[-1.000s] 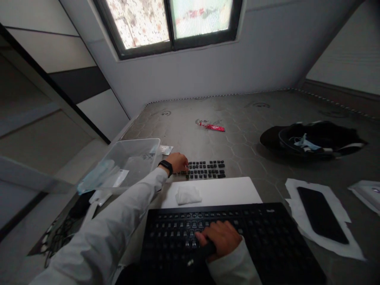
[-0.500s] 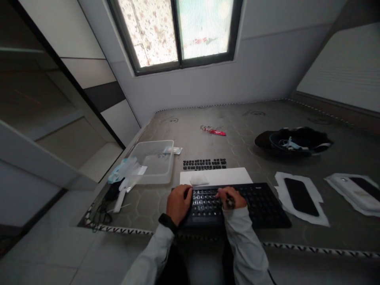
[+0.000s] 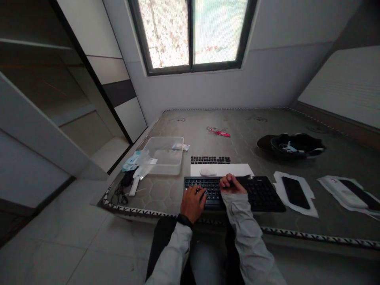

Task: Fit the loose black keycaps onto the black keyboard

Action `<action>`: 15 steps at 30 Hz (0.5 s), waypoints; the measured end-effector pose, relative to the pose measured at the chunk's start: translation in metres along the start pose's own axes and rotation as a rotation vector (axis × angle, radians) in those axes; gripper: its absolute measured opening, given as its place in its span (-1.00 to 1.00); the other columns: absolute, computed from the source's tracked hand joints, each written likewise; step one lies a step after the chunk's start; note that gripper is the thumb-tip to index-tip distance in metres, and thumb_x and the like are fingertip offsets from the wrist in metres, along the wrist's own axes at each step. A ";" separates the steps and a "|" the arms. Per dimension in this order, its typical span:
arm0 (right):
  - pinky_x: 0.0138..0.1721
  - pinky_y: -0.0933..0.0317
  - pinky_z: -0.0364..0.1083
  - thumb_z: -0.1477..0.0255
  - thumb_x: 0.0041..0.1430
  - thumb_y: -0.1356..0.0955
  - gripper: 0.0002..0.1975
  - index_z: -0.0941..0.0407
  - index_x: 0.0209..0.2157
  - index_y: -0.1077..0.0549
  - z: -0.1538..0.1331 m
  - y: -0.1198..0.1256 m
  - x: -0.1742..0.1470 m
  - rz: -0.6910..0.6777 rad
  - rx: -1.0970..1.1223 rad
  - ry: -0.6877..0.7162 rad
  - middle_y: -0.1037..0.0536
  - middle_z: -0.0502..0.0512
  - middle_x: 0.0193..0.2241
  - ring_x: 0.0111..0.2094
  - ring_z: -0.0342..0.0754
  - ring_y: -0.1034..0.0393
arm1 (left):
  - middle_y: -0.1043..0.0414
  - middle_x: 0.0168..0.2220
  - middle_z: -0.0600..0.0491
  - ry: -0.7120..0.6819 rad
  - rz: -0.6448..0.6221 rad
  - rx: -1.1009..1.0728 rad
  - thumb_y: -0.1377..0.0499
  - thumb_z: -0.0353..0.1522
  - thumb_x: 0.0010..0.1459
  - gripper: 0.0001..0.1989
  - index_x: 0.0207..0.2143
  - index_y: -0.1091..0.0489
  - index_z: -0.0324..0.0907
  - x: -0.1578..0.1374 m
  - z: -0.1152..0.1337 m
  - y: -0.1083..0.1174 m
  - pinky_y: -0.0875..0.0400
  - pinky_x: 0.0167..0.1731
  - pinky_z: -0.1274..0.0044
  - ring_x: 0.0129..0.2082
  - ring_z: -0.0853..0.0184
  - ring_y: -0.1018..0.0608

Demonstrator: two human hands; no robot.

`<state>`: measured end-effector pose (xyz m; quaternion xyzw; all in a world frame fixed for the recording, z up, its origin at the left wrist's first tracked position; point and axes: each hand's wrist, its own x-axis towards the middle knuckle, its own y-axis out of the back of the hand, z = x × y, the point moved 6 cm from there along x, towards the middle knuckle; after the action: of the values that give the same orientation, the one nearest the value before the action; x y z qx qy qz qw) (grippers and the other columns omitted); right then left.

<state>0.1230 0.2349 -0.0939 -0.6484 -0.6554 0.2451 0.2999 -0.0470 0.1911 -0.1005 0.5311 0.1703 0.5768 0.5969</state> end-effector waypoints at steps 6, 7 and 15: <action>-0.56 -0.04 -0.10 0.07 -0.06 -0.47 -0.57 0.04 -0.60 -0.25 0.045 -0.005 0.014 -0.031 -0.039 -0.089 -0.05 -0.13 -0.68 -0.62 -0.17 -0.02 | -0.47 -0.10 0.05 0.039 -0.006 -0.080 -0.24 -0.17 0.18 -0.71 -0.06 -0.47 0.00 -0.001 -0.009 -0.001 -0.34 -0.10 0.35 -0.10 0.25 -0.46; -0.57 -0.03 -0.10 0.06 -0.07 -0.48 -0.56 0.04 -0.60 -0.25 0.051 -0.004 0.016 -0.028 -0.045 -0.093 -0.05 -0.13 -0.69 -0.63 -0.18 -0.01 | -0.47 -0.11 0.06 0.048 -0.008 -0.092 -0.25 -0.16 0.16 -0.70 -0.07 -0.48 0.00 -0.001 -0.011 -0.002 -0.34 -0.09 0.35 -0.10 0.25 -0.46; -0.57 -0.01 -0.11 0.03 -0.21 -0.54 -0.52 0.04 -0.63 -0.29 0.066 -0.003 0.018 0.020 -0.051 -0.121 -0.11 -0.14 -0.72 -0.64 -0.18 -0.02 | -0.47 -0.11 0.05 0.098 -0.004 -0.126 -0.28 -0.13 0.12 -0.69 -0.10 -0.49 -0.02 0.000 -0.017 -0.006 -0.34 -0.09 0.35 -0.10 0.24 -0.47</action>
<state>0.0747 0.2575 -0.1366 -0.6461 -0.6719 0.2702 0.2408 -0.0577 0.2001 -0.1114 0.4633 0.1640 0.6104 0.6212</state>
